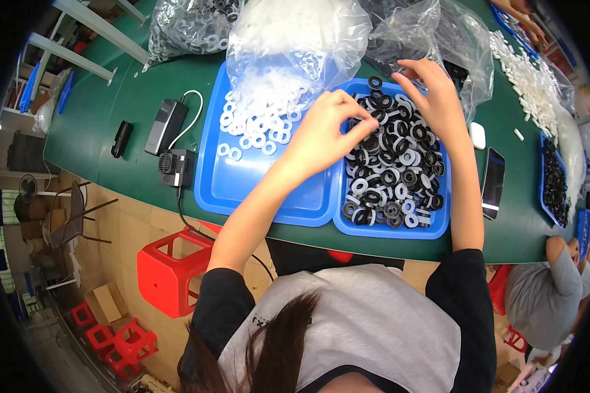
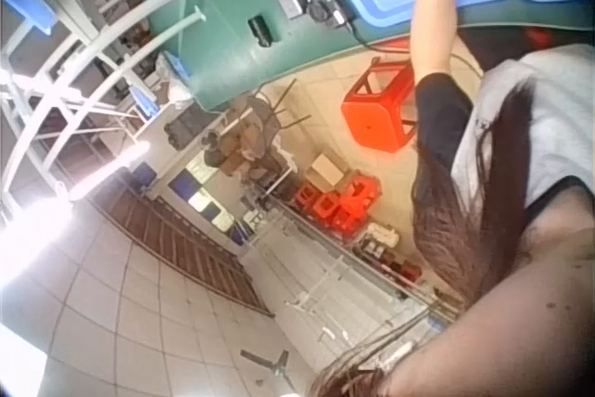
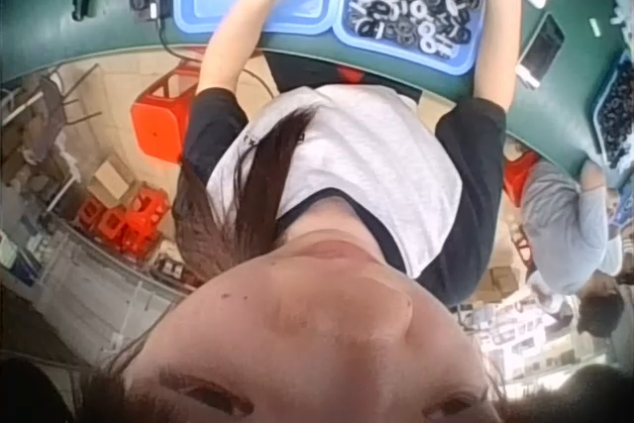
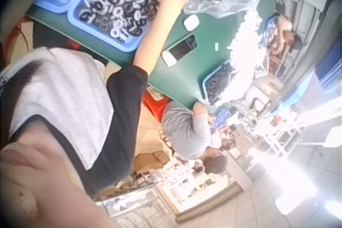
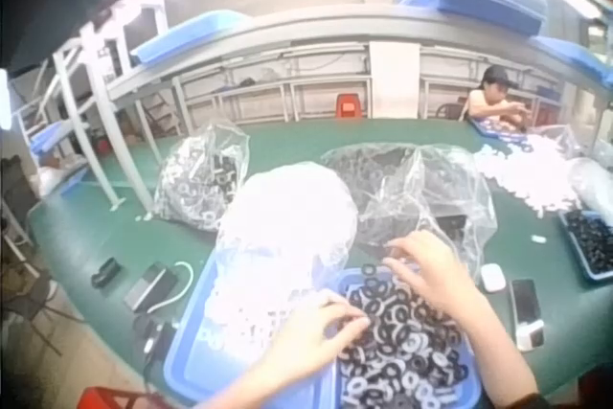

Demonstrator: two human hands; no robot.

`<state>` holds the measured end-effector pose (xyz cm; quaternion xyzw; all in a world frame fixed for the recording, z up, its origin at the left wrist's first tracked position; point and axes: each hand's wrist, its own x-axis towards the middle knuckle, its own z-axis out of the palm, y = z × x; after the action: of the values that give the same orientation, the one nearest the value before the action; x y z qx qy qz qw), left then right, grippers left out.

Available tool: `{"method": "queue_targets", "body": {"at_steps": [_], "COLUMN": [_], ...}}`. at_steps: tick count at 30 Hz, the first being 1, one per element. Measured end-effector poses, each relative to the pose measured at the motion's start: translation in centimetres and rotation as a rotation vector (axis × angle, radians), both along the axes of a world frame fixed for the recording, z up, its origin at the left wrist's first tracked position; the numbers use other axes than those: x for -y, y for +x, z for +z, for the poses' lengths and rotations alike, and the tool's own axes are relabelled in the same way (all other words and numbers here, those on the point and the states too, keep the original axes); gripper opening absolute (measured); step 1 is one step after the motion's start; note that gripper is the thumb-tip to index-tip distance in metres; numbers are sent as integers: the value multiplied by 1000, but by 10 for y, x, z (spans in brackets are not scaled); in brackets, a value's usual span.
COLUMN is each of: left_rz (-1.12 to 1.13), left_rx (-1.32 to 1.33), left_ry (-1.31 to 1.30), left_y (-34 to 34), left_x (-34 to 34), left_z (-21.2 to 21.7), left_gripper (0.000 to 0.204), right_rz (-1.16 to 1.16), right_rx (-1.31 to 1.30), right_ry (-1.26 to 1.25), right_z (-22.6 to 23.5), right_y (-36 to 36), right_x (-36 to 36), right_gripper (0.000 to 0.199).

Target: The person assembles small white rings into black circular plastic components by hand, taking parts from blue plastic trays on a factory workbench.

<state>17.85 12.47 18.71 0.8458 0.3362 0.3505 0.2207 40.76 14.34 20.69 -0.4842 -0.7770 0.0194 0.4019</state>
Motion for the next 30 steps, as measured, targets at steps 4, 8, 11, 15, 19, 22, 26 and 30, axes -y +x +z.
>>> {"method": "queue_targets", "body": {"at_steps": [4, 8, 11, 15, 19, 22, 26, 30], "left_rz": [-38, 318, 503, 502, 483, 420, 402, 483], "left_rx": [80, -237, -418, -404, -434, -448, -509, -453], "left_ry": [-221, -206, -126, -95, -197, -153, -120, -45], "left_y": [-6, -26, -41, -55, -53, -42, -20, -7], "left_x": [-5, -15, -17, -20, -22, -19, -14, -14], "left_z": [2, -3, -17, -24, -25, -18, -23, -36], "left_gripper": [20, 19, 19, 20, 13, 17, 35, 28], "right_rz": [2, 204, 258, 304, 278, 263, 176, 86], "right_rx": [227, 165, 9, 80, 67, -24, -69, -106], "right_ry": [-180, -196, -504, -597, -616, -525, -341, -310], "right_z": [-19, -42, -35, -25, -22, -18, -2, 16], "right_y": [11, 4, 5, 9, 8, 8, 24, 34], "right_x": [-5, -12, -9, -9, -5, -2, -4, 3], "right_gripper": [26, 36, 41, 40, 39, 40, 39, 38]}}
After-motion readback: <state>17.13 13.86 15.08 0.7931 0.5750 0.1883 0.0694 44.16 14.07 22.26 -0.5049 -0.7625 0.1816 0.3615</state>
